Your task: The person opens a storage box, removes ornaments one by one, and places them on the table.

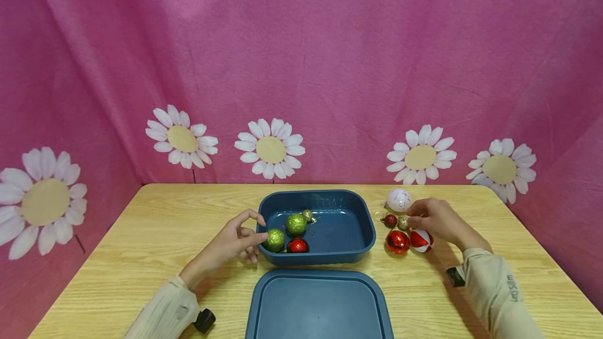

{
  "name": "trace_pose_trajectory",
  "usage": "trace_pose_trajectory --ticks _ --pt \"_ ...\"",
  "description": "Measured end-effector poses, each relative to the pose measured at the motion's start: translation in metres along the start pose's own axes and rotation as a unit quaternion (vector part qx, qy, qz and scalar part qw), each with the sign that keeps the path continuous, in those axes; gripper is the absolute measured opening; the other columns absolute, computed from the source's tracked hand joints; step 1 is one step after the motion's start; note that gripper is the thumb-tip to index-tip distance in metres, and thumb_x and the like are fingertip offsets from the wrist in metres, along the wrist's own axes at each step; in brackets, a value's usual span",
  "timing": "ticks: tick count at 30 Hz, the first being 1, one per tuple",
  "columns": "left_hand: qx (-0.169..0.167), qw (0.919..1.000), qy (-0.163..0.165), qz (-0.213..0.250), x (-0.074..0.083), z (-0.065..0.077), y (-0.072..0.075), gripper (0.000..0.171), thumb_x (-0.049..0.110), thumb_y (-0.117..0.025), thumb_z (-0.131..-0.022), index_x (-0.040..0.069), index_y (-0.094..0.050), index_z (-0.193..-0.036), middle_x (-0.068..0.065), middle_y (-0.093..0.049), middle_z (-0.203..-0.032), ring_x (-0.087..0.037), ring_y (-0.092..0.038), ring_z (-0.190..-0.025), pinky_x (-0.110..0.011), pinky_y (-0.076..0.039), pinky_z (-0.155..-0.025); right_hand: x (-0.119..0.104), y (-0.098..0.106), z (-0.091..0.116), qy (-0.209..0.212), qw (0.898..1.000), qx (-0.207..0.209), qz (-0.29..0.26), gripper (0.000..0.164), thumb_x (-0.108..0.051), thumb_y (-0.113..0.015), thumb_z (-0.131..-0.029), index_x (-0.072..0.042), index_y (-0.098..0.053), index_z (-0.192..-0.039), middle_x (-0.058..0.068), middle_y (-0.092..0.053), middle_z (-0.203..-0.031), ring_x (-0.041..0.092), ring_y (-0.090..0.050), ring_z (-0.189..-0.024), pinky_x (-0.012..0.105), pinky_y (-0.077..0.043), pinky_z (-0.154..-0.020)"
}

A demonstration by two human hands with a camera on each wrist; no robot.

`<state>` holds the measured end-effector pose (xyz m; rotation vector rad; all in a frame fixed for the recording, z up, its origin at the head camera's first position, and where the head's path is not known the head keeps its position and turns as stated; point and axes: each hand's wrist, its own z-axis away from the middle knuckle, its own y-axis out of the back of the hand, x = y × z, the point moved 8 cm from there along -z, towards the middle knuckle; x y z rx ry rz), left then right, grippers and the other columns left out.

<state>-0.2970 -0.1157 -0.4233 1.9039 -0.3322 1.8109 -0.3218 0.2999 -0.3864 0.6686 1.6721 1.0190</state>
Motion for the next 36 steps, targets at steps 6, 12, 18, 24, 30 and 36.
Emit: trace_pose_trajectory --ticks 6,12,18,24,30,36 --pt "-0.001 1.0000 0.001 0.004 -0.001 0.000 0.000 0.042 0.019 -0.067 -0.097 -0.002 -0.042 -0.124 -0.029 -0.063 -0.072 -0.023 -0.064 -0.056 -0.032 -0.057 -0.054 -0.003 0.007 0.000 0.004 1.000 0.011 -0.007 0.012 0.000 -0.067 -0.089 0.004 -0.071 -0.100 0.013 -0.073 -0.092 0.025 -0.069 -0.087 0.041 -0.055 -0.077" --pt "0.000 1.0000 -0.003 0.001 0.000 0.000 0.000 0.039 0.018 -0.066 -0.098 -0.001 -0.043 -0.123 -0.028 -0.063 -0.073 -0.023 -0.065 -0.056 -0.033 -0.057 -0.054 -0.009 0.014 0.000 0.005 1.000 0.022 -0.017 0.014 0.000 -0.066 -0.091 0.004 -0.071 -0.103 0.017 -0.073 -0.097 0.025 -0.070 -0.087 0.036 -0.056 -0.074" --pt "-0.003 1.0000 -0.005 0.004 -0.001 0.000 0.000 0.041 0.018 -0.066 -0.098 -0.002 -0.042 -0.124 -0.029 -0.062 -0.073 -0.022 -0.065 -0.056 -0.035 -0.058 -0.055 -0.024 0.019 0.001 0.005 0.999 0.032 -0.023 0.016 -0.002 -0.066 -0.093 0.004 -0.070 -0.107 0.016 -0.073 -0.101 0.026 -0.070 -0.090 0.044 -0.057 -0.079" --pt "-0.007 0.9999 -0.009 0.012 -0.001 0.000 0.000 0.041 0.017 -0.065 -0.099 -0.003 -0.040 -0.125 -0.023 -0.062 -0.070 -0.021 -0.064 -0.056 -0.036 -0.059 -0.055 -0.050 0.021 0.001 0.028 0.998 0.039 -0.042 0.017 -0.004 -0.068 -0.092 0.001 -0.071 -0.108 0.013 -0.073 -0.102 0.025 -0.071 -0.091 0.040 -0.058 -0.080" --pt "-0.006 0.9999 -0.008 0.014 -0.001 0.000 -0.001 0.042 0.016 -0.065 -0.099 -0.003 -0.040 -0.125 -0.021 -0.062 -0.070 -0.021 -0.064 -0.056 -0.037 -0.059 -0.056 -0.075 0.018 -0.001 0.060 0.996 0.060 -0.042 0.011 -0.003 -0.070 -0.091 -0.003 -0.072 -0.101 0.008 -0.073 -0.098 0.021 -0.070 -0.085 0.036 -0.058 -0.078" --pt "-0.002 0.9999 0.001 0.012 -0.002 0.000 0.000 0.042 0.018 -0.065 -0.098 -0.002 -0.040 -0.126 -0.019 -0.062 -0.069 -0.021 -0.064 -0.056 -0.036 -0.058 -0.055 -0.088 0.008 -0.003 0.066 0.993 0.067 -0.069 0.013 0.002 -0.069 -0.090 -0.001 -0.071 -0.103 0.008 -0.072 -0.095 0.022 -0.070 -0.085 0.037 -0.059 -0.076"
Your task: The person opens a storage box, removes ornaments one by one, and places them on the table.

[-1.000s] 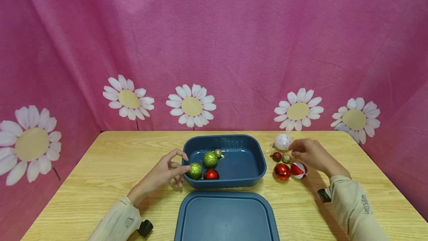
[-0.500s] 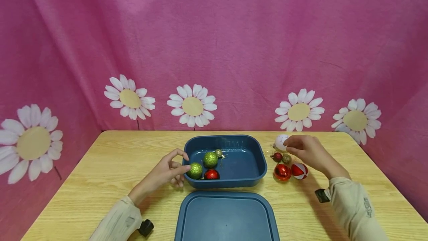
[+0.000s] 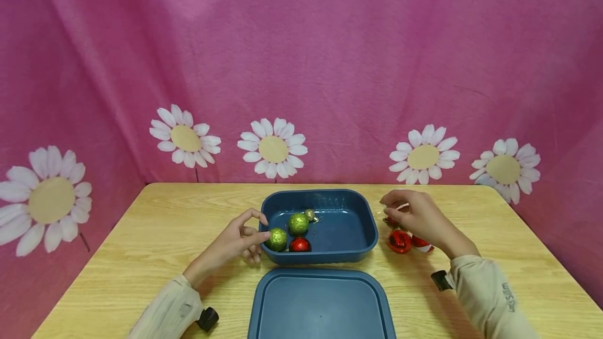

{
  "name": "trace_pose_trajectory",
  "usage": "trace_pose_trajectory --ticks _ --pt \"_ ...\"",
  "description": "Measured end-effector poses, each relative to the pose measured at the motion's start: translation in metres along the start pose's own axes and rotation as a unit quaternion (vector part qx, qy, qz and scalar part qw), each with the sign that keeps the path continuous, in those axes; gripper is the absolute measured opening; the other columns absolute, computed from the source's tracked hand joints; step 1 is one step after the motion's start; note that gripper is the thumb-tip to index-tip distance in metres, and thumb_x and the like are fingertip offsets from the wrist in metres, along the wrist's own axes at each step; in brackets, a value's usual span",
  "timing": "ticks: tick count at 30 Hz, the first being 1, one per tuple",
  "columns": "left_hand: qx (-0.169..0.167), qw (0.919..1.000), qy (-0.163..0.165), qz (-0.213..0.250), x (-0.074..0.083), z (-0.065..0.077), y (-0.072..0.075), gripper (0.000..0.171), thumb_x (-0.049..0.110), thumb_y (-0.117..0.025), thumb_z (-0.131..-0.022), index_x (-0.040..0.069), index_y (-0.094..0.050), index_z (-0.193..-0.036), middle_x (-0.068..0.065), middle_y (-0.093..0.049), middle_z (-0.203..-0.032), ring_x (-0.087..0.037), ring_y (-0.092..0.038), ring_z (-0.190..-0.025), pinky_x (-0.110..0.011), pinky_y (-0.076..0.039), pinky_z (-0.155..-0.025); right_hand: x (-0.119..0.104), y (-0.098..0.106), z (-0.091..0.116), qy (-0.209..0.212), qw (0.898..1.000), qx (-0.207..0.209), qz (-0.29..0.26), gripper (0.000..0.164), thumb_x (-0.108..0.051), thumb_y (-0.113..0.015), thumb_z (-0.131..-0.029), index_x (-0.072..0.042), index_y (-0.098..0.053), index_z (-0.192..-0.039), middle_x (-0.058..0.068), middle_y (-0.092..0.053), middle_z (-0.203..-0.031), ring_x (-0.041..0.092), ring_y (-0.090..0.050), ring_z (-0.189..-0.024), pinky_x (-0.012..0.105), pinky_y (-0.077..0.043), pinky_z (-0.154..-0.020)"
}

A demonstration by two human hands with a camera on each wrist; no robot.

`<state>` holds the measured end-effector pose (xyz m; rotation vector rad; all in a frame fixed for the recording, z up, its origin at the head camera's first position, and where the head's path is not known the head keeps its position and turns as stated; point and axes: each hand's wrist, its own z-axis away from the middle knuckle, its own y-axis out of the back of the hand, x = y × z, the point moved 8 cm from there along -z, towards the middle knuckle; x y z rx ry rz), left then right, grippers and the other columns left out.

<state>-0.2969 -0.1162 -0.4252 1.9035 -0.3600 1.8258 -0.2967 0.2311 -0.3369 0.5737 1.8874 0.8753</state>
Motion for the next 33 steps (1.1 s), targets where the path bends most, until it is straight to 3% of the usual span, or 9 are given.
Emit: trace_pose_trajectory --ticks 7,14,22,33 --pt "-0.001 1.0000 0.001 -0.005 -0.001 0.001 0.002 0.040 0.017 -0.064 -0.099 -0.002 -0.040 -0.124 -0.022 -0.062 -0.070 -0.022 -0.064 -0.055 -0.035 -0.058 -0.054 -0.022 -0.027 -0.001 0.021 0.999 -0.018 -0.030 0.014 -0.002 -0.068 -0.092 -0.002 -0.071 -0.106 0.009 -0.072 -0.102 0.019 -0.068 -0.089 0.034 -0.059 -0.076" --pt "-0.015 0.9998 -0.001 0.011 -0.002 -0.007 -0.005 0.042 0.021 -0.065 -0.099 0.000 -0.041 -0.126 -0.017 -0.063 -0.070 -0.022 -0.065 -0.057 -0.037 -0.059 -0.058 -0.047 -0.039 0.002 0.042 0.999 0.000 0.032 0.011 -0.008 -0.069 -0.093 -0.009 -0.072 -0.104 0.001 -0.071 -0.099 0.013 -0.063 -0.087 0.039 -0.057 -0.076" --pt "-0.009 0.9999 -0.008 0.011 -0.006 -0.005 -0.001 0.044 0.018 -0.064 -0.099 -0.003 -0.038 -0.127 -0.015 -0.061 -0.067 -0.022 -0.064 -0.056 -0.037 -0.059 -0.056 -0.071 -0.077 -0.009 0.071 0.996 -0.055 -0.019 0.013 -0.014 -0.066 -0.097 -0.012 -0.071 -0.109 -0.003 -0.070 -0.101 0.009 -0.064 -0.089 0.030 -0.056 -0.076" --pt "0.002 1.0000 -0.005 0.007 -0.005 -0.002 0.000 0.043 0.018 -0.064 -0.099 -0.003 -0.038 -0.127 -0.014 -0.061 -0.067 -0.021 -0.064 -0.055 -0.034 -0.058 -0.054 -0.088 -0.128 -0.021 0.077 0.989 -0.109 -0.059 0.018 -0.018 -0.065 -0.098 -0.010 -0.071 -0.113 -0.007 -0.070 -0.101 0.007 -0.064 -0.089 0.029 -0.056 -0.079"
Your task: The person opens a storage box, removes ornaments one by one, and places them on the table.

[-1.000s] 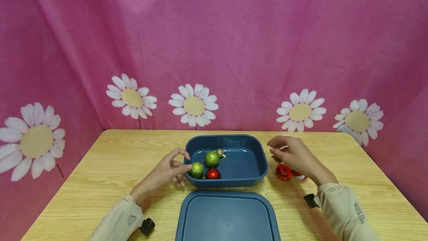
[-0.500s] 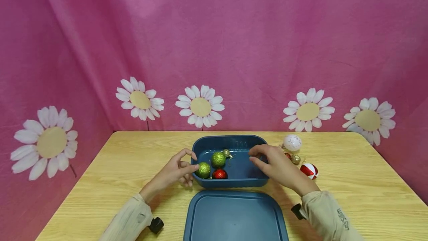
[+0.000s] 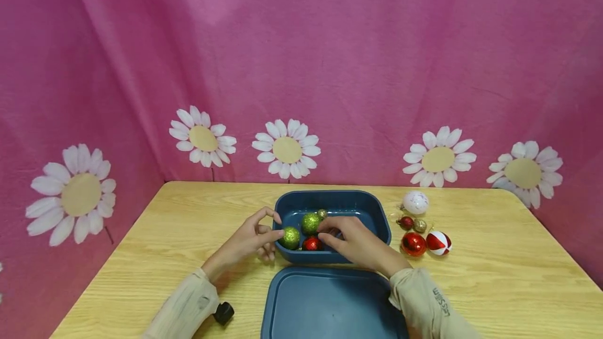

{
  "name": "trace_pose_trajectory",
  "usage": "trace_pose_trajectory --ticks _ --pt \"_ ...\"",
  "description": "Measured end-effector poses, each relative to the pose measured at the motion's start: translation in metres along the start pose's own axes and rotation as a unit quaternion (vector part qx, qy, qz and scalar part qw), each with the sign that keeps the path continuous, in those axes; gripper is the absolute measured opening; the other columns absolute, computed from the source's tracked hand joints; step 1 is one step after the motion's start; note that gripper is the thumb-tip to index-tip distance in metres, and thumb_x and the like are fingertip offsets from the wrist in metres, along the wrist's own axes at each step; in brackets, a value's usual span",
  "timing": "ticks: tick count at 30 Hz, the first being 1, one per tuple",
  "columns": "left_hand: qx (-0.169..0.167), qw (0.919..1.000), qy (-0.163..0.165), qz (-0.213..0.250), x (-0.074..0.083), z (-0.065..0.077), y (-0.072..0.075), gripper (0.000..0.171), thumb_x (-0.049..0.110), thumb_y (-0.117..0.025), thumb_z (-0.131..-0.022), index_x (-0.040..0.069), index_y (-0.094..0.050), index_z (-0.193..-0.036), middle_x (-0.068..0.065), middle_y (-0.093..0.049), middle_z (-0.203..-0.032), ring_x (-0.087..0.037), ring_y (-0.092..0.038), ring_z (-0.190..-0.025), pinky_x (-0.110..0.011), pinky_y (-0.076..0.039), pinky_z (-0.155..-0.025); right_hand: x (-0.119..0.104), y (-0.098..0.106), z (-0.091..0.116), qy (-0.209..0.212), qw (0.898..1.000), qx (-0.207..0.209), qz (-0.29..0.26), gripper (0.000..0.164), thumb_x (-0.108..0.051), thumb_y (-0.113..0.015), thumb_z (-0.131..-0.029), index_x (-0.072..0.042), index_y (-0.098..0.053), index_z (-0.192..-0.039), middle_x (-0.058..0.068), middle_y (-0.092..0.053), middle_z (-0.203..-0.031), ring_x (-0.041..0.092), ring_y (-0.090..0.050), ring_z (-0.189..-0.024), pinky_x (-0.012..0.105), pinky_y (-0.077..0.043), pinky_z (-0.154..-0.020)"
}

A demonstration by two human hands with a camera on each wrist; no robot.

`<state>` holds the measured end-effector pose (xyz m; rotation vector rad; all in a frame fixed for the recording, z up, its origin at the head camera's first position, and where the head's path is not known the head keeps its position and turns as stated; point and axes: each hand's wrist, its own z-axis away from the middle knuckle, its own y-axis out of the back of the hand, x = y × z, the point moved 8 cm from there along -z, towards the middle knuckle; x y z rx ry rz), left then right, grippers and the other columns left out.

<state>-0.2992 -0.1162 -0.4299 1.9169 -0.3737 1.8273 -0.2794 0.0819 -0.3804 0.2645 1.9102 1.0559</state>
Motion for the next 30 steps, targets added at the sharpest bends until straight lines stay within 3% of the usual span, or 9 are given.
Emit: trace_pose_trajectory --ticks 5,10,13,18,23,30 --pt "0.003 0.9999 0.013 -0.007 -0.002 0.000 0.000 0.043 0.020 -0.065 -0.099 -0.001 -0.040 -0.126 -0.015 -0.063 -0.068 -0.021 -0.064 -0.056 -0.036 -0.059 -0.056 0.005 -0.010 0.000 -0.022 0.999 -0.022 -0.009 0.022 -0.021 -0.061 -0.101 -0.011 -0.070 -0.118 -0.008 -0.069 -0.101 0.008 -0.064 -0.089 0.027 -0.054 -0.076" --pt "0.005 0.9999 0.008 -0.010 -0.002 -0.001 0.001 0.043 0.019 -0.065 -0.099 -0.001 -0.038 -0.126 -0.016 -0.063 -0.069 -0.021 -0.065 -0.056 -0.036 -0.059 -0.055 0.007 -0.015 0.002 -0.041 0.997 -0.072 0.001 0.037 -0.033 -0.054 -0.104 -0.017 -0.062 -0.136 -0.001 -0.067 -0.125 0.010 -0.062 -0.106 0.037 -0.053 -0.091" --pt "0.001 0.9999 0.007 -0.007 -0.001 -0.001 0.000 0.043 0.019 -0.065 -0.099 -0.001 -0.038 -0.126 -0.015 -0.063 -0.069 -0.021 -0.065 -0.056 -0.037 -0.059 -0.056 0.008 -0.018 0.002 -0.052 0.994 -0.095 -0.002 0.039 -0.036 -0.052 -0.105 -0.018 -0.059 -0.139 -0.001 -0.063 -0.133 0.011 -0.059 -0.111 0.040 -0.051 -0.095" --pt "0.002 0.9999 0.014 -0.002 -0.001 -0.001 0.000 0.040 0.019 -0.064 -0.099 0.000 -0.039 -0.125 -0.014 -0.063 -0.069 -0.021 -0.065 -0.056 -0.036 -0.059 -0.055 0.011 -0.018 0.001 -0.051 0.994 -0.089 -0.041 0.029 -0.030 -0.058 -0.102 -0.015 -0.067 -0.125 -0.005 -0.068 -0.117 0.011 -0.062 -0.104 0.036 -0.052 -0.091" --pt "-0.004 0.9999 0.011 0.004 0.002 -0.001 -0.002 0.040 0.019 -0.062 -0.100 0.000 -0.038 -0.126 -0.016 -0.063 -0.070 -0.022 -0.065 -0.057 -0.038 -0.059 -0.057 0.010 -0.011 -0.001 -0.027 0.994 -0.071 -0.073 0.016 -0.018 -0.067 -0.097 -0.011 -0.066 -0.111 0.000 -0.070 -0.108 0.017 -0.065 -0.102 0.043 -0.053 -0.092" --pt "-0.001 0.9999 0.015 0.006 0.002 0.000 -0.002 0.038 0.018 -0.061 -0.101 0.001 -0.038 -0.126 -0.019 -0.062 -0.070 -0.021 -0.064 -0.057 -0.038 -0.059 -0.058 0.009 -0.010 0.000 -0.025 0.994 -0.090 -0.053 0.027 -0.017 -0.066 -0.097 -0.008 -0.066 -0.122 0.004 -0.071 -0.109 0.018 -0.066 -0.096 0.036 -0.054 -0.085"
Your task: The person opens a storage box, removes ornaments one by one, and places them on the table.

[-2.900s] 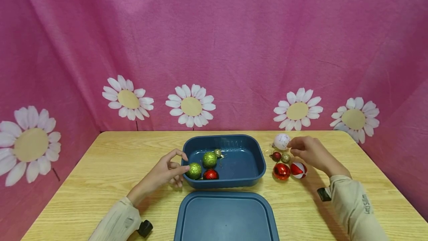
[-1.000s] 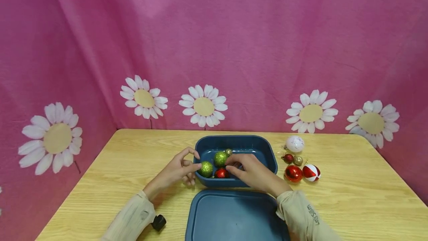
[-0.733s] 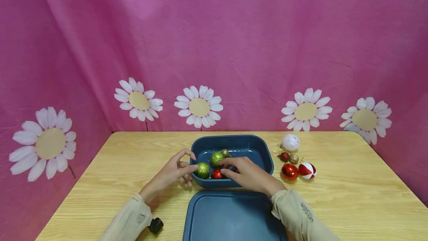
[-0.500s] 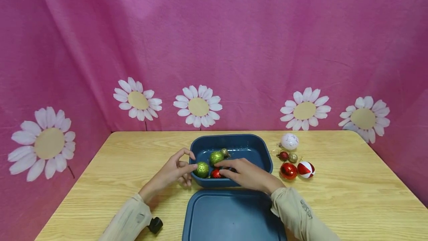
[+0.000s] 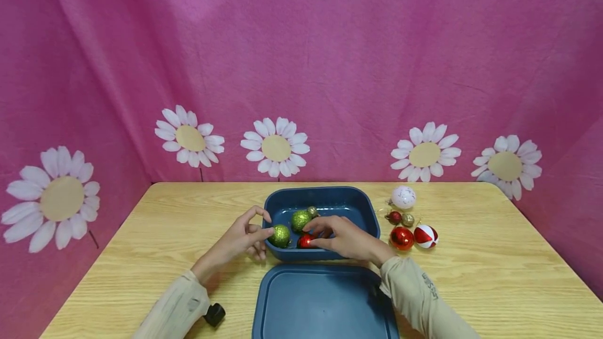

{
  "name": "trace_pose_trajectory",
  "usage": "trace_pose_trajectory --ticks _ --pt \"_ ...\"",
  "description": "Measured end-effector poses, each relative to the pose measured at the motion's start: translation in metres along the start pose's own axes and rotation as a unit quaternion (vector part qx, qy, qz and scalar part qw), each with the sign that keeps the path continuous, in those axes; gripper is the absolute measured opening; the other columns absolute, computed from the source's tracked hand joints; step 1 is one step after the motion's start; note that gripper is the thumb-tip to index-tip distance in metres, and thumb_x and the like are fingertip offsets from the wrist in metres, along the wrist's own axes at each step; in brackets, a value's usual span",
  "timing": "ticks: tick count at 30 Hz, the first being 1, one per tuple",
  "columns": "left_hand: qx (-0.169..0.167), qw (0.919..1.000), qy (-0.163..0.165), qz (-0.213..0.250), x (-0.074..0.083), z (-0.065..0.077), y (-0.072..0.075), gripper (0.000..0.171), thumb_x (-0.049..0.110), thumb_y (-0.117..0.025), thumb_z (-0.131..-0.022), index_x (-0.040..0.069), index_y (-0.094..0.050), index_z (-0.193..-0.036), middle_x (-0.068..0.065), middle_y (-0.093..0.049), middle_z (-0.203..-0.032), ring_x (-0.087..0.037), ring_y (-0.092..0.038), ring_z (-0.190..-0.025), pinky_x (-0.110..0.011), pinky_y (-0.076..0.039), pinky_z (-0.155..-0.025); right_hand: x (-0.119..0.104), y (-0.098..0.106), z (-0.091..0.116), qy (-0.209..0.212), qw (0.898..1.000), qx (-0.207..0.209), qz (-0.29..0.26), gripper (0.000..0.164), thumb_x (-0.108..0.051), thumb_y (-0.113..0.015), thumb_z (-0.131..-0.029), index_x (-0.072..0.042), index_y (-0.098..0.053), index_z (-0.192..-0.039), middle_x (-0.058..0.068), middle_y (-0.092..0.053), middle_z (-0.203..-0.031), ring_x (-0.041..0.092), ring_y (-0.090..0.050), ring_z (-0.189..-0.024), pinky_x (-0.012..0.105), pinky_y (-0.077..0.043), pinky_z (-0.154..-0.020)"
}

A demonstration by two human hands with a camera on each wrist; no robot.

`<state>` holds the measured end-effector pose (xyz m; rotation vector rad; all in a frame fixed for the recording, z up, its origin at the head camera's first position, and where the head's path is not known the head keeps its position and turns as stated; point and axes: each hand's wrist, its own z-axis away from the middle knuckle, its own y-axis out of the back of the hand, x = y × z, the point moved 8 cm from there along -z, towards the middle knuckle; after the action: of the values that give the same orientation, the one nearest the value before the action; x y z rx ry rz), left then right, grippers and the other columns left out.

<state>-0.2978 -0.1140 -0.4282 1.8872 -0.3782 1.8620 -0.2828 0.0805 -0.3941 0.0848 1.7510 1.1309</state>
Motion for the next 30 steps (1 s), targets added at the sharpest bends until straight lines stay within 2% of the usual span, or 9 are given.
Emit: trace_pose_trajectory --ticks 4,9,17,25,30 --pt "-0.003 1.0000 -0.004 0.002 0.001 0.000 0.000 0.038 0.017 -0.061 -0.101 0.000 -0.038 -0.126 -0.022 -0.062 -0.071 -0.022 -0.064 -0.057 -0.039 -0.060 -0.058 0.003 0.000 -0.001 -0.015 1.000 -0.007 0.000 0.030 -0.020 -0.066 -0.098 -0.006 -0.066 -0.124 0.006 -0.071 -0.109 0.018 -0.066 -0.094 0.036 -0.054 -0.084" --pt "-0.001 1.0000 -0.003 -0.001 0.000 0.000 0.001 0.038 0.018 -0.061 -0.101 0.001 -0.039 -0.126 -0.020 -0.062 -0.071 -0.021 -0.064 -0.057 -0.039 -0.060 -0.057 0.006 0.005 0.000 -0.015 1.000 0.021 -0.016 0.028 -0.024 -0.068 -0.096 -0.011 -0.068 -0.121 0.002 -0.071 -0.107 0.017 -0.067 -0.094 0.034 -0.056 -0.084" --pt "-0.002 1.0000 -0.004 -0.001 -0.001 0.000 0.001 0.039 0.019 -0.061 -0.101 0.001 -0.039 -0.127 -0.012 -0.061 -0.068 -0.021 -0.063 -0.056 -0.038 -0.059 -0.057 0.011 0.015 0.003 -0.008 0.994 0.046 -0.102 0.030 -0.020 -0.071 -0.094 -0.011 -0.067 -0.122 0.002 -0.068 -0.116 0.021 -0.063 -0.111 0.039 -0.053 -0.095" --pt "-0.002 1.0000 -0.001 -0.006 -0.001 0.000 0.000 0.041 0.020 -0.062 -0.100 0.000 -0.039 -0.127 -0.014 -0.061 -0.068 -0.022 -0.064 -0.057 -0.040 -0.060 -0.058 0.009 0.022 0.008 -0.010 0.987 0.054 -0.148 0.032 -0.020 -0.069 -0.096 -0.009 -0.063 -0.125 0.012 -0.065 -0.122 0.027 -0.064 -0.106 0.030 -0.057 -0.083" --pt "-0.001 0.9999 -0.003 -0.011 0.000 0.000 0.000 0.040 0.021 -0.062 -0.101 0.000 -0.038 -0.127 -0.018 -0.060 -0.069 -0.022 -0.065 -0.057 -0.041 -0.060 -0.057 0.004 0.035 0.014 -0.005 0.986 0.073 -0.150 0.033 -0.020 -0.070 -0.095 -0.010 -0.063 -0.125 0.010 -0.068 -0.118 0.024 -0.066 -0.102 0.028 -0.057 -0.083"
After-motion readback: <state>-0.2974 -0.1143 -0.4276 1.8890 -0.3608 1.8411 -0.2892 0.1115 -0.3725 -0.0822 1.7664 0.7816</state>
